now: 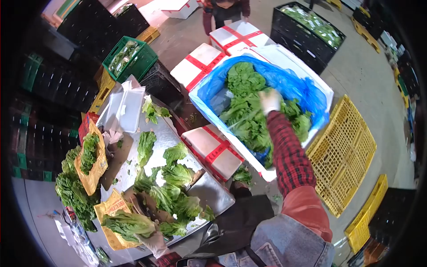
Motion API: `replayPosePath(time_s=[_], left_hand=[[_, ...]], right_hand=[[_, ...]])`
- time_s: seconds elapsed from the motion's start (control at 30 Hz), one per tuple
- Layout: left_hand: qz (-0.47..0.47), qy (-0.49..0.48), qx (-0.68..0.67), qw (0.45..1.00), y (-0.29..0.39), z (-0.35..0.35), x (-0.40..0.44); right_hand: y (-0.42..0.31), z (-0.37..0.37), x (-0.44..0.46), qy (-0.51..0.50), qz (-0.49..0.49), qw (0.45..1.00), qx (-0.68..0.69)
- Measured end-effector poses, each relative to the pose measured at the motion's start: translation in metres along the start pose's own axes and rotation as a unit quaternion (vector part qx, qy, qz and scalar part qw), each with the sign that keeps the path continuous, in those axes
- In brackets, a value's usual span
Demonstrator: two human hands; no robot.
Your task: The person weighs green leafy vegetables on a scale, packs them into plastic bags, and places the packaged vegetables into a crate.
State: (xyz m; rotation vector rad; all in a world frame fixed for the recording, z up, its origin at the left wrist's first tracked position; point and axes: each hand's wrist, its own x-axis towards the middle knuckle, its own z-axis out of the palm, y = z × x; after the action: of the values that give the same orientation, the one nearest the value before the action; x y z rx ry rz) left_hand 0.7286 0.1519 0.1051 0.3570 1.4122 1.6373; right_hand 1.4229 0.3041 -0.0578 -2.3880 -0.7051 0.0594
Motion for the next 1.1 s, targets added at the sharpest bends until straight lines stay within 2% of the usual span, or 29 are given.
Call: replayPosePath(time_s=[0.03,0.07,0.13,0.2,0.23,0.3,0.33,0.4,0.43,0.5,0.67,0.77,0.8,0.87,0.93,1.0,1.07,1.1], left_hand=[[-0.059,-0.025,-0.056,0.996,-0.006,-0.01,0.001],[-0.115,-0.05,-0.112,0.986,-0.014,-0.015,0.0],[-0.133,-0.03,-0.109,0.985,-0.03,-0.01,-0.007],[-0.184,-0.018,-0.094,0.978,-0.04,0.002,-0.015],[-0.182,-0.011,-0.092,0.979,-0.042,0.009,-0.018],[-0.193,-0.059,-0.085,0.976,-0.043,0.025,-0.025],[-0.199,-0.087,-0.084,0.973,-0.043,0.029,-0.026],[-0.195,-0.074,-0.09,0.974,-0.04,0.03,-0.026],[-0.191,-0.063,-0.096,0.975,-0.039,0.03,-0.024],[-0.19,-0.051,-0.103,0.975,-0.035,0.025,-0.018],[-0.176,-0.088,-0.102,0.975,-0.015,0.006,-0.004],[-0.162,-0.089,-0.117,0.976,0.002,-0.011,0.014],[-0.095,-0.121,-0.049,0.987,0.006,-0.03,0.035],[0.047,-0.166,0.096,0.98,0.024,-0.078,0.062],[-0.093,-0.259,-0.14,0.951,0.091,-0.067,0.054],[-0.066,-0.197,-0.104,0.973,0.123,-0.12,0.088],[-0.023,-0.093,0.015,0.995,0.147,-0.183,0.136],[0.015,-0.092,0.069,0.993,0.164,-0.182,0.133]], right_hand=[[0.037,0.01,0.027,-0.019,0.107,0.994,-0.01],[0.06,0.007,0.053,-0.119,0.187,0.974,-0.04],[0.08,0.01,0.066,-0.132,0.172,0.968,-0.125],[0.086,0.018,0.082,-0.178,0.185,0.96,-0.116],[0.088,0.02,0.088,-0.212,0.206,0.949,-0.108],[0.094,0.023,0.085,-0.246,0.23,0.936,-0.103],[0.094,0.023,0.082,-0.272,0.153,0.948,-0.064],[0.086,0.021,0.08,-0.315,-0.009,0.949,0.018],[0.067,0.006,0.067,-0.313,-0.013,0.95,0.018],[0.033,-0.021,0.019,-0.332,0.015,0.928,0.168],[0.006,-0.046,-0.036,-0.328,-0.039,0.939,0.092],[-0.027,-0.08,-0.07,-0.18,-0.229,0.948,0.127],[-0.044,-0.096,-0.082,-0.179,-0.237,0.946,0.126],[-0.085,-0.127,-0.115,-0.064,-0.387,0.914,0.107],[-0.126,-0.154,-0.151,-0.081,-0.425,0.892,0.132],[-0.181,-0.164,-0.193,-0.111,-0.47,0.861,0.161],[-0.227,-0.169,-0.247,-0.106,-0.512,0.834,0.177],[-0.247,-0.17,-0.267,-0.09,-0.533,0.821,0.182]])
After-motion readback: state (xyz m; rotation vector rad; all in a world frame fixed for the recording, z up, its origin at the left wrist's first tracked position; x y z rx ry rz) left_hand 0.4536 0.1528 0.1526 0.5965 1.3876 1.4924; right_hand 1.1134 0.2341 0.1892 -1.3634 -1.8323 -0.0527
